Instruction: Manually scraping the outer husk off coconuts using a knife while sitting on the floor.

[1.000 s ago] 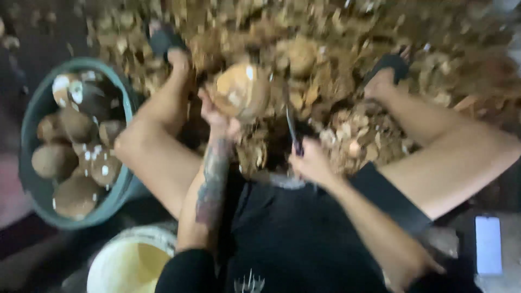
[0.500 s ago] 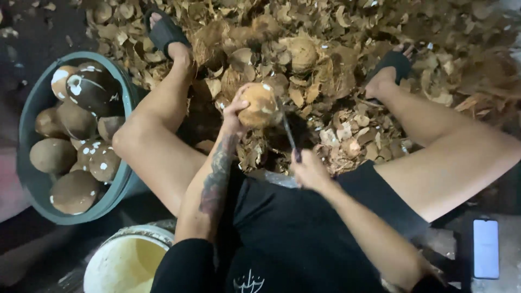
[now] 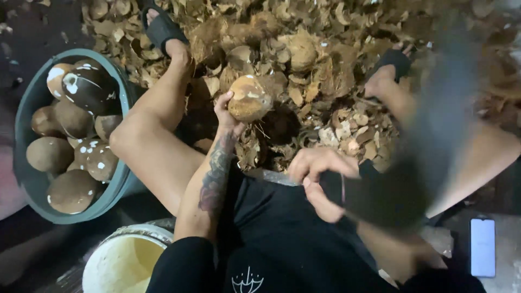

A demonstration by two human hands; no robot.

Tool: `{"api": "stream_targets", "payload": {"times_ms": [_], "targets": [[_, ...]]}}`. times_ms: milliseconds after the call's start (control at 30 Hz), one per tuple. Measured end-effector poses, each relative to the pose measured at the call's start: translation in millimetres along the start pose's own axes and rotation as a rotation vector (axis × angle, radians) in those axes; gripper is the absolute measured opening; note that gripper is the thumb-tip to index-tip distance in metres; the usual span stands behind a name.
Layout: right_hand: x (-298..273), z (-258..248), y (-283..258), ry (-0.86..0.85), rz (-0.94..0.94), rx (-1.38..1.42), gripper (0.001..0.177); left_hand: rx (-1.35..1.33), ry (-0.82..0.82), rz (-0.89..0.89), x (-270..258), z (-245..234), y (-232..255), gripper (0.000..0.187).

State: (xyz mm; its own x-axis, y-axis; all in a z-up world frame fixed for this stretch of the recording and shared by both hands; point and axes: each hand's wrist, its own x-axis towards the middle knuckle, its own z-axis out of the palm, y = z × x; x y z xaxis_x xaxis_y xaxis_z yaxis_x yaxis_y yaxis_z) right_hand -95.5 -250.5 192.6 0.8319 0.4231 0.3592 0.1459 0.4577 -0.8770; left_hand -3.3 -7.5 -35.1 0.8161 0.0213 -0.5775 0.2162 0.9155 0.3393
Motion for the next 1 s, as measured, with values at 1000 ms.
{"api": "stream_targets", "payload": {"times_ms": [1000], "targets": [[-17.0,-25.3,37.5,0.172,0.829,-0.557,0.029,0.078,0.046,-0.122,-26.8,34.3,19.0,0.066]]}}
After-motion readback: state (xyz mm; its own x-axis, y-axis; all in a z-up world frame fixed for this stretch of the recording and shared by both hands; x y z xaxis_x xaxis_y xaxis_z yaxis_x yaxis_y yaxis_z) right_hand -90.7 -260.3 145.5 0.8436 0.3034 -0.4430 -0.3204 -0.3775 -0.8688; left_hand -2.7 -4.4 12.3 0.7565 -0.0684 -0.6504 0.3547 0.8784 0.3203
